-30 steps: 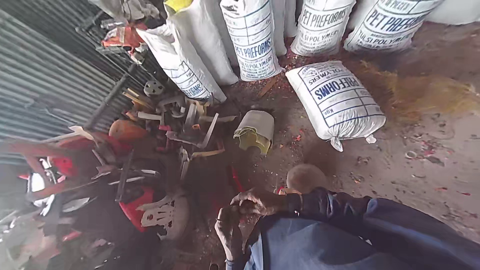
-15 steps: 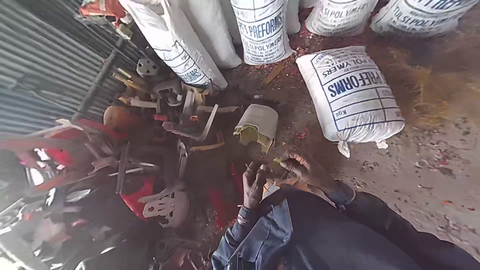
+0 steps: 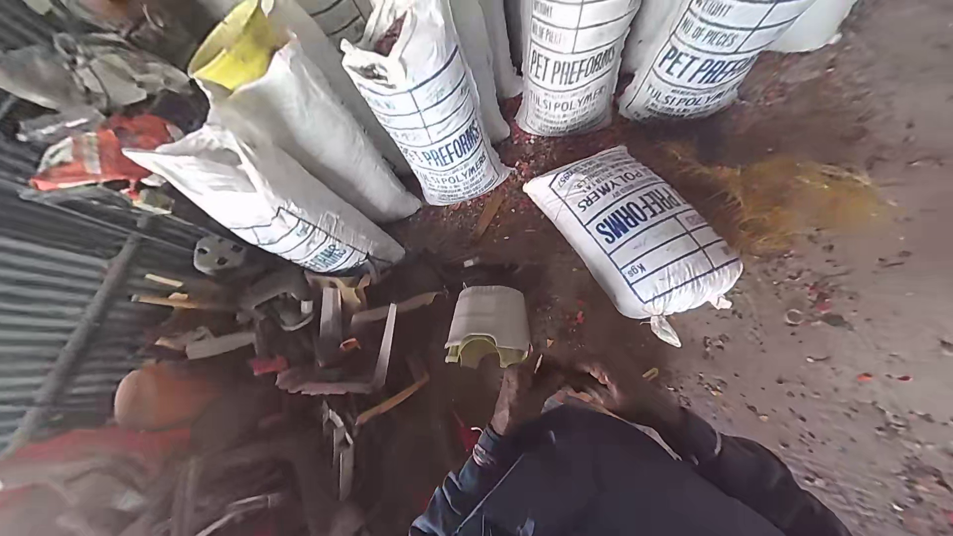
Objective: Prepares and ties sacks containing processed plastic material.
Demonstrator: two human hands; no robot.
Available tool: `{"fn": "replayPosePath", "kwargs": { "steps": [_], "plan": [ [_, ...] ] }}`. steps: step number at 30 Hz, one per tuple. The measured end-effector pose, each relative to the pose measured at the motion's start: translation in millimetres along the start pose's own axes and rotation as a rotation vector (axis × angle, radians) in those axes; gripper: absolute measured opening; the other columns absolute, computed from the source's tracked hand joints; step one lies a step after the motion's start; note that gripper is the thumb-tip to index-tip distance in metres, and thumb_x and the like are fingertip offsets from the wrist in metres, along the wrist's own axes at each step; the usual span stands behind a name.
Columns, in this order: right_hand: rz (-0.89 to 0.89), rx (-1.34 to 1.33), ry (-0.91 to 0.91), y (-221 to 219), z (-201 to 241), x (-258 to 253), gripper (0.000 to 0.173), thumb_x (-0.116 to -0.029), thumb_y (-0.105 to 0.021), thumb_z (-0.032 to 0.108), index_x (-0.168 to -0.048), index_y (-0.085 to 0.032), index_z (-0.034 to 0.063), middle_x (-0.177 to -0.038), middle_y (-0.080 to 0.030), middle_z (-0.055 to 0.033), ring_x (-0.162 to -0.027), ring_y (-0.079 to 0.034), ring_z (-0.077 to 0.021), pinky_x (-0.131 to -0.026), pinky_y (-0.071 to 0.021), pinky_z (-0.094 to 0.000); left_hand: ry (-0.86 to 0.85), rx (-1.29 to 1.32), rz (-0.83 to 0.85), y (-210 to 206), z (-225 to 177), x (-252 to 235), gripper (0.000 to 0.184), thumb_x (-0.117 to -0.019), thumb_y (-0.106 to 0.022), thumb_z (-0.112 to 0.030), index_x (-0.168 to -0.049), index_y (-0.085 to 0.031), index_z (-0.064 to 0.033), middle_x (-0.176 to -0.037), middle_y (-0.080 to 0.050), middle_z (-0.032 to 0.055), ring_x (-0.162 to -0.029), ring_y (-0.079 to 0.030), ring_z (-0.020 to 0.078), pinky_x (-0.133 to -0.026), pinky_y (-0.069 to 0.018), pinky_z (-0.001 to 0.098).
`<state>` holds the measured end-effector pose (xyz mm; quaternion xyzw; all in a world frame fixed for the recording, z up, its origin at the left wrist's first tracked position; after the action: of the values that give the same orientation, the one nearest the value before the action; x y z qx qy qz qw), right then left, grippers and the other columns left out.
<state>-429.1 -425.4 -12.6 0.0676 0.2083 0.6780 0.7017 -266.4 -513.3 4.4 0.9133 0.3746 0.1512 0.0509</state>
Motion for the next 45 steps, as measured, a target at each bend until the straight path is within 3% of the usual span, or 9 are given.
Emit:
{"fn": "replayPosePath", "kwargs": {
  "steps": [3,6,12,19,26,34,38,41,45],
  "plan": [
    [-0.052,-0.019,-0.132,-4.2,-13.2,-15.5,0.020,-0.0957,-0.056,0.008,-0.096,-0.069,-0.0080,-0.079,-0.068,-0.0142,-0.070,-0.064,-0.0138,-0.070,-0.0538,-0.0283,0.006,-0.104,0.070,14.0,5.7,-32.2,0.012,-0.0904,-0.068,-0.005,-0.095,-0.067,0.0059,-0.079,-0.066,0.0023,-0.071,-0.062,0.0024,-0.071,-0.0541,0.0225],
    [-0.059,-0.053,-0.269,8.5,-23.0,-35.4,0.025,-0.1005,-0.055,0.014,-0.097,-0.070,-0.0057,-0.079,-0.066,-0.0113,-0.068,-0.059,-0.0104,-0.068,-0.0495,-0.0268,0.077,-0.168,0.141,20.2,4.0,-67.6,0.017,-0.0929,-0.066,-0.009,-0.096,-0.067,0.0083,-0.078,-0.067,0.0068,-0.068,-0.063,0.0083,-0.069,-0.0553,0.0291],
    [-0.096,-0.048,-0.287,53.1,-53.0,-92.5,0.021,-0.0972,-0.058,0.011,-0.094,-0.071,-0.0052,-0.077,-0.065,-0.0095,-0.069,-0.057,-0.0071,-0.068,-0.0472,-0.0240,0.113,-0.005,0.192,26.8,-12.8,-148.3,0.008,-0.0922,-0.062,-0.003,-0.096,-0.062,0.0047,-0.072,-0.062,-0.0040,-0.061,-0.056,-0.0021,-0.060,-0.0479,0.0168],
    [0.046,-0.058,-0.294,161.3,-123.8,-186.9,0.024,-0.0982,-0.059,0.018,-0.091,-0.068,-0.0038,-0.073,-0.062,-0.0072,-0.066,-0.056,-0.0070,-0.065,-0.0468,-0.0253,0.005,0.321,0.222,11.5,-27.7,-287.1,0.004,-0.0888,-0.060,-0.003,-0.090,-0.062,-0.0066,-0.070,-0.063,-0.0114,-0.058,-0.055,-0.0057,-0.055,-0.0455,0.0134],
    [0.166,-0.070,-0.182,271.9,-177.2,-261.7,0.030,-0.1004,-0.055,0.020,-0.094,-0.070,-0.0055,-0.076,-0.065,-0.0094,-0.067,-0.057,-0.0063,-0.067,-0.0473,-0.0246,0.007,0.285,0.133,-13.9,-83.8,-389.5,0.018,-0.0925,-0.060,-0.004,-0.107,-0.063,0.0074,-0.080,-0.066,-0.0063,-0.068,-0.059,-0.0039,-0.065,-0.0502,0.0162],
    [0.131,-0.125,-0.068,288.8,-198.1,-322.0,0.022,-0.0976,-0.056,0.009,-0.097,-0.068,-0.0096,-0.077,-0.065,-0.0144,-0.066,-0.058,-0.0099,-0.066,-0.0491,-0.0236,0.007,0.227,-0.085,-3.7,-97.6,-439.5,0.008,-0.0913,-0.058,0.000,-0.096,-0.064,0.0047,-0.076,-0.066,-0.0083,-0.064,-0.056,-0.0071,-0.061,-0.0464,0.0126],
    [0.086,-0.100,-0.022,295.3,-208.7,-345.1,0.022,-0.0970,-0.057,0.010,-0.095,-0.068,-0.0090,-0.076,-0.066,-0.0151,-0.065,-0.060,-0.0115,-0.065,-0.0493,-0.0242,-0.005,0.196,-0.067,7.3,-99.8,-467.3,0.010,-0.0923,-0.057,-0.001,-0.097,-0.064,0.0049,-0.075,-0.064,-0.0088,-0.065,-0.058,-0.0054,-0.064,-0.0497,0.0146],
    [0.074,-0.083,-0.063,306.1,-214.0,-364.0,0.023,-0.0978,-0.058,0.010,-0.102,-0.070,-0.0092,-0.086,-0.071,-0.0190,-0.076,-0.068,-0.0179,-0.074,-0.0549,-0.0299,0.016,0.261,-0.049,15.8,-102.7,-494.6,0.009,-0.0903,-0.058,0.001,-0.097,-0.064,-0.0004,-0.076,-0.065,-0.0107,-0.067,-0.061,-0.0037,-0.065,-0.0534,0.0167],
    [0.112,-0.104,-0.163,317.0,-220.3,-406.4,0.023,-0.0999,-0.055,0.009,-0.102,-0.069,-0.0088,-0.084,-0.068,-0.0164,-0.075,-0.062,-0.0141,-0.073,-0.0508,-0.0282,0.022,0.329,0.033,40.6,-95.9,-538.5,0.009,-0.0902,-0.057,0.001,-0.096,-0.063,-0.0025,-0.074,-0.065,-0.0098,-0.063,-0.059,-0.0022,-0.060,-0.0510,0.0173]
  ]
}}
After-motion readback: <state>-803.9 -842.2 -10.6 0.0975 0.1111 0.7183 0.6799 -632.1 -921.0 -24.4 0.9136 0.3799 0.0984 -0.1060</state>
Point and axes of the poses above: each hand's wrist, its own x-axis away from the middle knuckle, its own y-axis out of the back of the hand, z = x × y, the point moved 1 cm from there along -x, towards the middle knuckle
